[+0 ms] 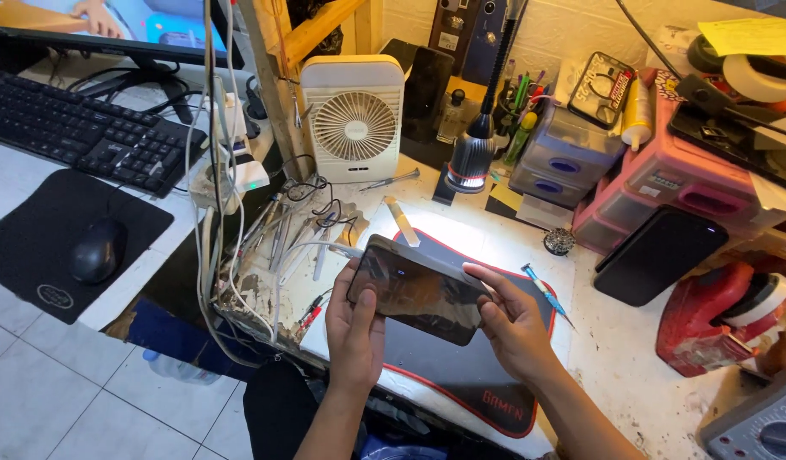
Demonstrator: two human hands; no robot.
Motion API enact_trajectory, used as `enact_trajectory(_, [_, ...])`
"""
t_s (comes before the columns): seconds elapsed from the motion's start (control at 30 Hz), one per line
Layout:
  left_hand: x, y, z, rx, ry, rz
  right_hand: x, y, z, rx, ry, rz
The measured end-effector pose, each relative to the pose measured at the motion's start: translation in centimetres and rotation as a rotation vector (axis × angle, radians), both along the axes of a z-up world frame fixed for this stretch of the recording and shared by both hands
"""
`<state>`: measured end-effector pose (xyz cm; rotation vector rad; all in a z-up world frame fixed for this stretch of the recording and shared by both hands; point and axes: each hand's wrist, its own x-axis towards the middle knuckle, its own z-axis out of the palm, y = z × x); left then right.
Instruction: The person is adjusting the settings on a digital clock module by pressing buttons and then attaching a protective screen cover.
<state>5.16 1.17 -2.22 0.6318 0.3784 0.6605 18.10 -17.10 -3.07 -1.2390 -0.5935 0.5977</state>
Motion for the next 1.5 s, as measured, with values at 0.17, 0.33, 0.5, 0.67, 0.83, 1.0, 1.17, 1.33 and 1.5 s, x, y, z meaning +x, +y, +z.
enact_trajectory(0.17, [0.2, -1.1, -2.2, 0.077, -0.063, -0.154, -0.4, -0.1, 1.0, -0.027, 0.031, -0.016])
enact_trajectory(0.33, [0.5, -1.3, -4.2, 0.047, -0.038, -0.174, -0.5, -0.2, 1.3, -0.177, 0.014, -0.049])
enact_trajectory(0.5, [0.3, -1.7, -3.2, 0.156, 0.053, -0.227, -0.9, 0.4, 1.3, -0.305, -0.254, -0.182])
enact_trajectory(0.67, [0.4, -1.7, -3.3, 0.206, 0.002, -0.251, -0.8, -0.2, 0.5, -0.202, -0.229, -0.136])
enact_trajectory(0.83, [-0.1, -1.2, -4.5, 0.076, 0.017, -0.317, -0.4, -0.8, 0.6, -0.119, -0.218, -0.024])
enact_trajectory(1.0, [-0.3, -1.1, -5.5, 0.07, -0.045, -0.329, -0.2, -0.7, 0.4, -0.062, -0.195, -0.029])
enact_trajectory(1.17, [-0.4, -0.9, -6.3, 0.137, -0.031, -0.35, -0.1, -0.9, -0.5, 0.011, -0.184, -0.046])
enact_trajectory(1.33, [0.0, -1.3, -3.5, 0.217, -0.138, -0.347, -0.3, -0.8, -0.4, 0.035, -0.189, -0.022])
enact_trajectory(1.5, [0.1, -1.6, -3.3, 0.204, -0.152, -0.3, -0.8, -0.4, -0.7, -0.034, -0.126, -0.132])
